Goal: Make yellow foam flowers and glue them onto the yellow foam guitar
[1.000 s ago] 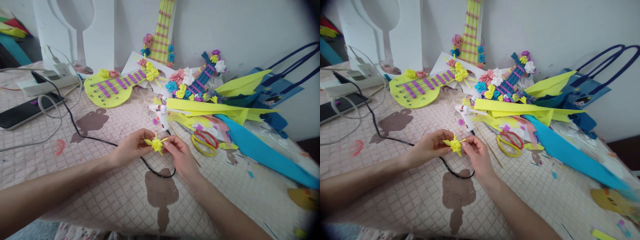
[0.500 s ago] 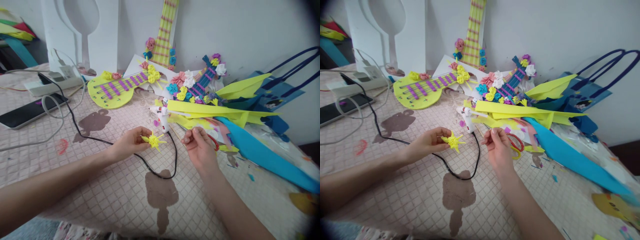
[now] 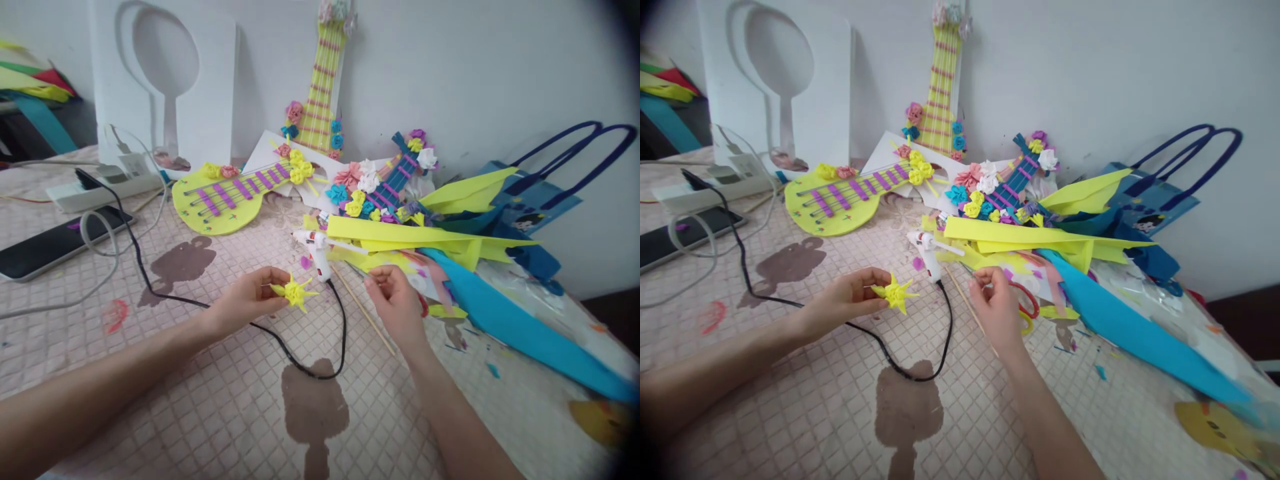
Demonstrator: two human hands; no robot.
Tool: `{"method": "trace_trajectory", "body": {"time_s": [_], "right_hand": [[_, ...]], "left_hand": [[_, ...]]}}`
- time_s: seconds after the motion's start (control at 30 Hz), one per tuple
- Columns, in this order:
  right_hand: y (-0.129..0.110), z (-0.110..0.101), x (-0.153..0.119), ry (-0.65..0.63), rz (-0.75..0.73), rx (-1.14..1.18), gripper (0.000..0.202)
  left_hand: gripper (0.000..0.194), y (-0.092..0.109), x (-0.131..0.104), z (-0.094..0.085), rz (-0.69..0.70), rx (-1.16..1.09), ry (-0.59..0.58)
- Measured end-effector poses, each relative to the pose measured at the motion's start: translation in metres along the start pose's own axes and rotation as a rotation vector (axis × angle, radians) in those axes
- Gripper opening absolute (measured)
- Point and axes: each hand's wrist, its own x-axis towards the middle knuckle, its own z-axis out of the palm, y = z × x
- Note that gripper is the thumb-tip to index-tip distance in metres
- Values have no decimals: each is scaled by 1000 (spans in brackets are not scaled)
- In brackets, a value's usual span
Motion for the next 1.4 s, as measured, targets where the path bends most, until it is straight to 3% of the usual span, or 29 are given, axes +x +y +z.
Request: {"method": "trace_trajectory", "body": {"time_s": [0.13,0.23,0.43,0.7,0.83,1.0,1.13,1.23,1.4], "right_hand": [[7,2,-2,-189,-46,-527,15],[10,7,-5,-265,-40,-679,20],[14,5,-5,-357,-69,-760,26],[-1,-36,-1,-596,-247,-684,15],[-13,-37,-1,-579,-291,-543,9],[-31,-12,-12,-431,-343,-267,9],[-38,6,-24,-320,-259,-161,12],[-40,14,-32,-337,-183,-124,13],[-42,21,-37,-369,-205,-137,9]], "left_hand": [[36,-3,0,0,-11,-28,-24],[35,-6,1,0,-13,-35,-29],[37,-9,4,-1,-38,8,-65],[37,-9,2,-1,0,77,-113],[37,-12,3,-3,5,82,-134],[36,-12,2,-2,-8,55,-159],[33,-9,0,0,5,24,-166],[33,-9,-1,1,1,8,-178],[32,-11,-2,2,16,8,-225]]}}
